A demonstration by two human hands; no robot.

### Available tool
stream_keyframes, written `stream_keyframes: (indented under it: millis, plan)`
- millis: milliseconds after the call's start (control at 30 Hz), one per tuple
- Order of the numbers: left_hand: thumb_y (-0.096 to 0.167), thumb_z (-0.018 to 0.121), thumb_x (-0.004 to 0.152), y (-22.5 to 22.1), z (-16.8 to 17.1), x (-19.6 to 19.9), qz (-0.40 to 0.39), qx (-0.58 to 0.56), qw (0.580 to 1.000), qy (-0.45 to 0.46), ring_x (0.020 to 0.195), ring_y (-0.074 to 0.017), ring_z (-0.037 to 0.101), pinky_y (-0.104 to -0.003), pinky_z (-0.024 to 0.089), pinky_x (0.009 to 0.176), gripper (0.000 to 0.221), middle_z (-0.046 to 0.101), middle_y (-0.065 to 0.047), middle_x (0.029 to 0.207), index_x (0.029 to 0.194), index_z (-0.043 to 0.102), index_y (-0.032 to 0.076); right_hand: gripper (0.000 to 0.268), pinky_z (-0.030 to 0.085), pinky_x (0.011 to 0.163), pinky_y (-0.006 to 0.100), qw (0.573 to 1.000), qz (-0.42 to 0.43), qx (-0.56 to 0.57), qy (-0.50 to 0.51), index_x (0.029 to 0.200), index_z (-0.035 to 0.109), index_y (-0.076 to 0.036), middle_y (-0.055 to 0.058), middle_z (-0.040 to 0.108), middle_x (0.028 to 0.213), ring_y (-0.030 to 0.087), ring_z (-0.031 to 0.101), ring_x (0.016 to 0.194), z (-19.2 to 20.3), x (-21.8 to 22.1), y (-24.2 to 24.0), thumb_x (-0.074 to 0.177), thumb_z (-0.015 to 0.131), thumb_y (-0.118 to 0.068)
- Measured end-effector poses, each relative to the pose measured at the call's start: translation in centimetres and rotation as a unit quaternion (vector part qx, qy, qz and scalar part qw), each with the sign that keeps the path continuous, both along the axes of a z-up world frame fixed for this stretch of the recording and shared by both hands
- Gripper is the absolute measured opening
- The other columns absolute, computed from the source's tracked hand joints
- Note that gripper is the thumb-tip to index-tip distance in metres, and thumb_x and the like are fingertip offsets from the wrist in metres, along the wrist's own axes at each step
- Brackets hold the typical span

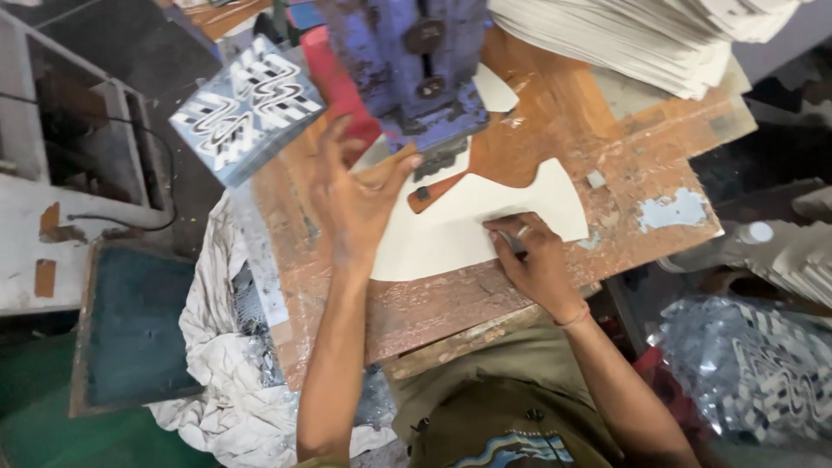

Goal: Stamping or heat pressing designs onto white sheets using a machine.

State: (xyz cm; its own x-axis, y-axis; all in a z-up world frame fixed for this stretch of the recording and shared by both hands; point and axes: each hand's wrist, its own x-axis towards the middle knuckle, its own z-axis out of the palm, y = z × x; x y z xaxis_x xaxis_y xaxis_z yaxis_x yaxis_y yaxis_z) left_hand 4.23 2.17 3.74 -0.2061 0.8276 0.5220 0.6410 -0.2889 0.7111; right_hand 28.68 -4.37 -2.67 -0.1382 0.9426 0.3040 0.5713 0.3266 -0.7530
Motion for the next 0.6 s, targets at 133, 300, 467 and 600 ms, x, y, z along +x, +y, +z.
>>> stream_keyframes:
  millis: [133,300,467,600]
  plan:
    - [0.030,0.101,0.076,-2.1,0.3,0.8,0.055,0.045,0.997,0.023,0.116,-0.0285,0.059,-0.040,0.054,0.093,0.088,0.059,-0.016,0.127,0.142,0.051,0.001,0.022,0.055,0.079,0.040,0.995,0.044,0.092,-0.008,0.116,0.074,-0.005,0.013,0.072,0.108,0.033,0.070,0.096,0.1,0.7,0.2,0.095,0.068,-0.003]
    - [0.028,0.095,0.075,-8.4,-4.1,1.8,0.066,-0.045,0.997,-0.015,0.102,-0.0242,0.056,-0.039,0.050,0.084,0.070,0.056,-0.011,0.116,0.129,0.059,0.003,0.019,0.058,0.064,0.033,0.999,0.051,-0.001,0.016,0.111,0.074,-0.003,0.015,0.073,0.112,0.023,0.073,0.076,1.5,4.8,4.1,0.093,0.067,-0.003]
    - [0.022,0.089,0.082,-13.5,-9.5,0.6,0.090,-0.142,0.985,-0.048,0.083,-0.0182,0.058,-0.033,0.052,0.070,0.049,0.057,-0.008,0.104,0.119,0.064,0.003,0.016,0.058,0.068,0.037,0.995,0.070,0.031,-0.062,0.112,0.072,-0.002,0.016,0.073,0.107,0.025,0.072,0.075,3.3,7.2,13.1,0.097,0.068,-0.007]
    - [0.015,0.085,0.086,-15.5,-11.8,-0.3,0.109,-0.140,0.983,-0.039,0.080,-0.0152,0.062,-0.031,0.054,0.071,0.038,0.065,-0.006,0.097,0.115,0.065,0.003,0.025,0.055,0.074,0.042,0.965,0.155,0.098,-0.186,0.115,0.078,-0.009,0.015,0.074,0.090,0.032,0.071,0.077,1.9,6.3,17.5,0.092,0.067,-0.009]
